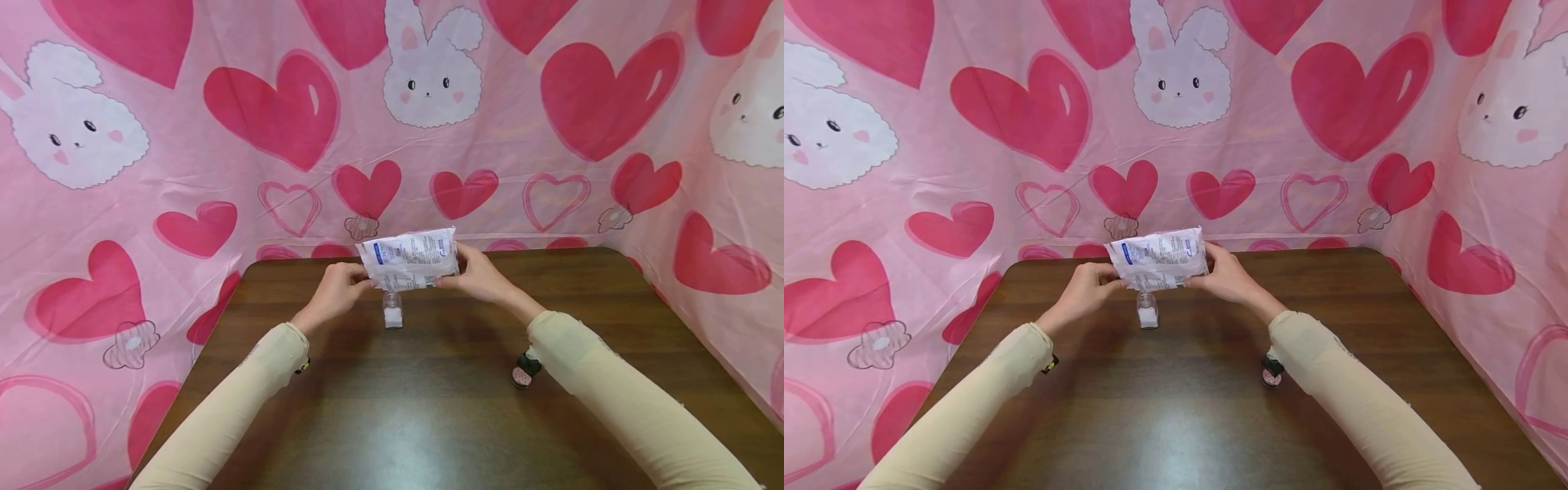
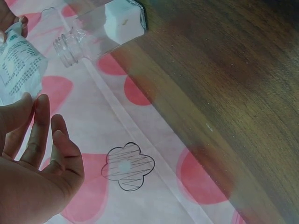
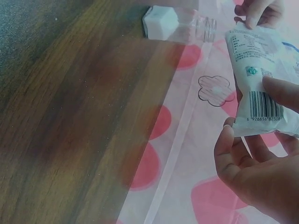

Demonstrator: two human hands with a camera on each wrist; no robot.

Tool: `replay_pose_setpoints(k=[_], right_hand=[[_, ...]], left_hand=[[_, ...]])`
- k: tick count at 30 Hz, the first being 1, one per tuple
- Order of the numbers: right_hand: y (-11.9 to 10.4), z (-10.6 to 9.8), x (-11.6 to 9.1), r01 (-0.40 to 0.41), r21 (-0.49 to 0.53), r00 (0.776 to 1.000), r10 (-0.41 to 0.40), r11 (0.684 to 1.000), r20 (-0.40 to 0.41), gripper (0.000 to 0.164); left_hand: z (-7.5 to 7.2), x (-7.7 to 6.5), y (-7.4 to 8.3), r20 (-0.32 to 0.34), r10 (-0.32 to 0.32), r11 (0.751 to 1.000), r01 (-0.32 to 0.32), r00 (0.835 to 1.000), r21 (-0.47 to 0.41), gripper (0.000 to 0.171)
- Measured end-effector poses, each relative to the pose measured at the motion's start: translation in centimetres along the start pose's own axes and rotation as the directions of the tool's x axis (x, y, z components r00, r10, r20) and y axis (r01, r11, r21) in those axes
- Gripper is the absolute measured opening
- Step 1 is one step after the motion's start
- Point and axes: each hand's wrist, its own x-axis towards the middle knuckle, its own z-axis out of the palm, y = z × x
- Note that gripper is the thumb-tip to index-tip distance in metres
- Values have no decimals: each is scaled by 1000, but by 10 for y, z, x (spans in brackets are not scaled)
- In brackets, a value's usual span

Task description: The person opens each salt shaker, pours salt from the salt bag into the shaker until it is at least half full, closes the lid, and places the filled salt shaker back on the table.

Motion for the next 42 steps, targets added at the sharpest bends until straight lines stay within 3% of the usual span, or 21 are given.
replay_pose_setpoints(k=[42], right_hand=[[2, 0, -1, 15, -14, 1000, -15, 1000, 1, 60]], left_hand=[[2, -2, 1, 2, -14, 1000, 14, 1000, 17, 9]])
